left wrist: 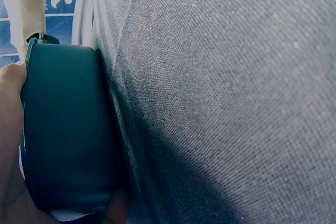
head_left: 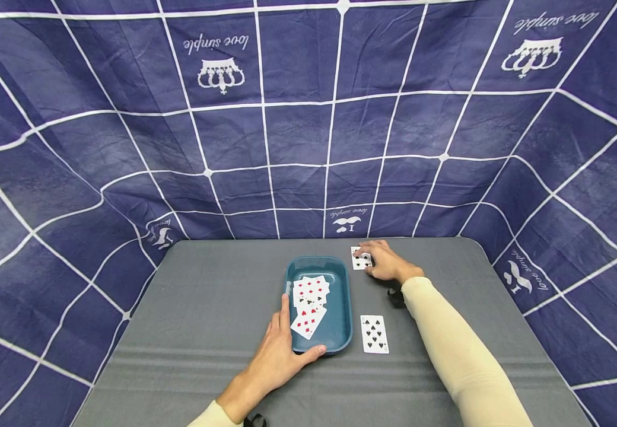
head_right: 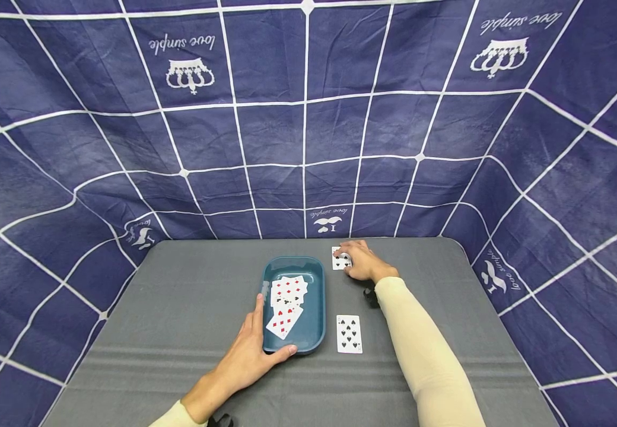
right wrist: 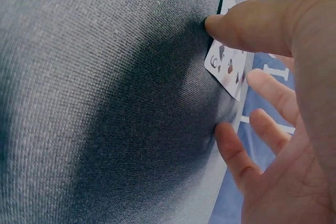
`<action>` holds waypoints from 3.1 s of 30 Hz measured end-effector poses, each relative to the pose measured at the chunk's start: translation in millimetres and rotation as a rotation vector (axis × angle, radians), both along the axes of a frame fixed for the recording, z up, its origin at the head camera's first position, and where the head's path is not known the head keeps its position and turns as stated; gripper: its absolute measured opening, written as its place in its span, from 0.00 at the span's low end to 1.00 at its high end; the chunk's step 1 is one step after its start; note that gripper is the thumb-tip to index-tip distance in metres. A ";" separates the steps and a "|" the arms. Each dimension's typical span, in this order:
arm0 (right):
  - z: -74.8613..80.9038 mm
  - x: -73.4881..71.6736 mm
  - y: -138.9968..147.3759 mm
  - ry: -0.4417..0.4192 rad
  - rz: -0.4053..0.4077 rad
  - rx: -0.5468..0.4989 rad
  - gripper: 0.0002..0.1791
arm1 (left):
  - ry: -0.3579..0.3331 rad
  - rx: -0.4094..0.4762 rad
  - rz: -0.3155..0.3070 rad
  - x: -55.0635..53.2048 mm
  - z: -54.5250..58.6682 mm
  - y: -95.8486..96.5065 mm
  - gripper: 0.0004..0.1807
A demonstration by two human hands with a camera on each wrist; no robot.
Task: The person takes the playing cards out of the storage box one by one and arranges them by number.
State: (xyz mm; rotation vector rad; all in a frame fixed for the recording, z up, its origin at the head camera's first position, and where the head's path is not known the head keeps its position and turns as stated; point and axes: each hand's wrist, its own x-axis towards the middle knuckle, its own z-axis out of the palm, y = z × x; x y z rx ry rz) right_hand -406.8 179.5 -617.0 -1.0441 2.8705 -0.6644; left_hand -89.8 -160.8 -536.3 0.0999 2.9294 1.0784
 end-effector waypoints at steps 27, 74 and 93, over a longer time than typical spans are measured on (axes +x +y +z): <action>109.8 86.1 -39.3 0.014 -0.102 0.010 0.28 | 0.000 0.004 -0.005 -0.7 -1.0 -0.1 0.84; 152.4 130.0 -101.0 0.088 0.050 0.094 0.29 | 0.010 -0.002 0.000 -1.6 -1.5 -1.6 0.84; 154.1 138.0 -135.7 0.040 0.173 0.154 0.30 | -0.003 -0.009 -0.006 -2.6 -2.4 1.0 0.84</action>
